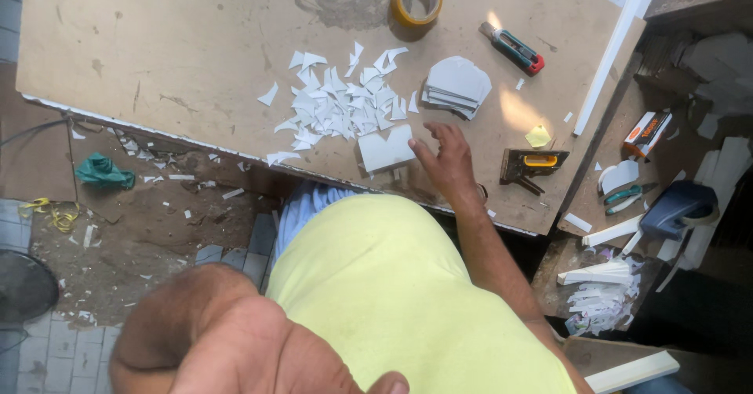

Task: The person repeatedly picks up white paper pieces and uses scissors to trim their edges into rounded shapes. Trimmed pieces are stacked on the table while offcuts accumulate nearby. The person occasionally pauses to adjust the stack or reposition the paper before continuing to cut.

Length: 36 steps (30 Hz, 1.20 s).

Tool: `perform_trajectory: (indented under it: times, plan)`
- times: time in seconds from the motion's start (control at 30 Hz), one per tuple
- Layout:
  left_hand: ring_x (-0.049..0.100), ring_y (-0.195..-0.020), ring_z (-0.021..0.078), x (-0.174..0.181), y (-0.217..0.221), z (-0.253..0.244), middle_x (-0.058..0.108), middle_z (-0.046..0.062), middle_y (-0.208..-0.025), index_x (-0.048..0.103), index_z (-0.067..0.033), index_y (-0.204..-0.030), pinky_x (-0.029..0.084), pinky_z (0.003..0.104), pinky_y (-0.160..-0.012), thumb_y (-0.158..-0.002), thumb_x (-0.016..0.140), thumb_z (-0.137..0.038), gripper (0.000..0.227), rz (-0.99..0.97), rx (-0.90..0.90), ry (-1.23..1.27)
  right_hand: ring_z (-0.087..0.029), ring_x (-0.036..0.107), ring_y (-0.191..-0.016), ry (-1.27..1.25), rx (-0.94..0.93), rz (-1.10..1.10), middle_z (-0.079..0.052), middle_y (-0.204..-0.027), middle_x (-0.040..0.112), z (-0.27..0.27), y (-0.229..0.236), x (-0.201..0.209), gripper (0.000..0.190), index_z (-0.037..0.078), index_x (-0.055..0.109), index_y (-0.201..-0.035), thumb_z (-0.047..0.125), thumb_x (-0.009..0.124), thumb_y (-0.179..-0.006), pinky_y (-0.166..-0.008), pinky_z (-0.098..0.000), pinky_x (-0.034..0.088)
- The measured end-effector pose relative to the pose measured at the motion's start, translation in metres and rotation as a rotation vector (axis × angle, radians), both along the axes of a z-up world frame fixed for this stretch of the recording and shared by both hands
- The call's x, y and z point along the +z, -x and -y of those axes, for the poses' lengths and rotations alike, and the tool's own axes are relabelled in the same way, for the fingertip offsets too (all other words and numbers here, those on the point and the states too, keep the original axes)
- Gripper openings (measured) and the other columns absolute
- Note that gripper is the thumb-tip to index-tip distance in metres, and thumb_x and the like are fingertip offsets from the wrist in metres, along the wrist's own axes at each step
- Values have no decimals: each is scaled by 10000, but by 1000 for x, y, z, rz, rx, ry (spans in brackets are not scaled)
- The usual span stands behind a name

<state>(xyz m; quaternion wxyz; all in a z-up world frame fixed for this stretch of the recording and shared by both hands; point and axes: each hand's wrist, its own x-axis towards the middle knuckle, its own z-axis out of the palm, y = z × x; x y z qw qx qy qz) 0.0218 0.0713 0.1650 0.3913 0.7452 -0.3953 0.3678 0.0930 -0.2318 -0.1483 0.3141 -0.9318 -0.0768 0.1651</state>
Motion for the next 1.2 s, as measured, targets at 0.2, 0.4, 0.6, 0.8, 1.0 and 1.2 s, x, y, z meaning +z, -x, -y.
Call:
perform_trajectory:
  times: [0.2, 0.4, 0.6, 0.8, 1.0, 1.2]
  plan:
    - [714, -741, 198, -99, 4, 14, 732, 57, -877, 745, -83, -975, 552, 316, -630, -960, 816, -185, 125, -352, 155, 95, -268, 689, -1011, -8, 40, 50, -164, -1170, 662, -8, 7, -12, 456, -5, 681, -1230, 286, 794, -897, -784, -350, 590]
    - [697, -668, 223, -293, -13, 49, 721, 60, -751, 760, -91, -829, 535, 371, -610, -863, 820, -369, 287, -1387, 491, 116, -289, 688, -941, -34, 42, 84, -176, -1140, 649, -12, 18, -22, 479, -19, 665, -1246, 244, 807, -871, -759, -376, 578]
    - [679, -738, 256, -382, 9, 75, 706, 52, -755, 734, -115, -811, 517, 424, -648, -841, 798, -417, 310, -1460, 583, 80, -339, 679, -960, 13, 78, 115, -188, -1122, 638, -18, 23, -19, 476, -10, 679, -1274, 191, 787, -857, -816, -419, 558]
    - [672, -773, 271, -386, 10, 77, 701, 48, -804, 719, -119, -827, 508, 433, -663, -859, 788, -390, 281, -1444, 593, 37, -362, 673, -1005, 81, 187, 307, -188, -1151, 652, -20, 30, 4, 392, -27, 676, -1199, 171, 786, -880, -819, -431, 561]
    - [674, -790, 239, -368, 3, 75, 695, 36, -790, 718, -126, -878, 514, 413, -686, -863, 798, -390, 277, -1536, 572, 29, -175, 744, -852, -254, -14, 37, -103, -1016, 736, -24, 30, 2, 209, -16, 676, -1118, 60, 735, -932, -669, -301, 604]
    - [611, -955, 277, -342, 9, 73, 569, 156, -1097, 585, -42, -1247, 535, 391, -763, -839, 782, -147, 465, -1143, 431, 302, -92, 699, -907, -689, -217, -367, -27, -988, 726, -4, 22, -18, 166, 30, 655, -1086, 50, 726, -937, -775, -275, 596]
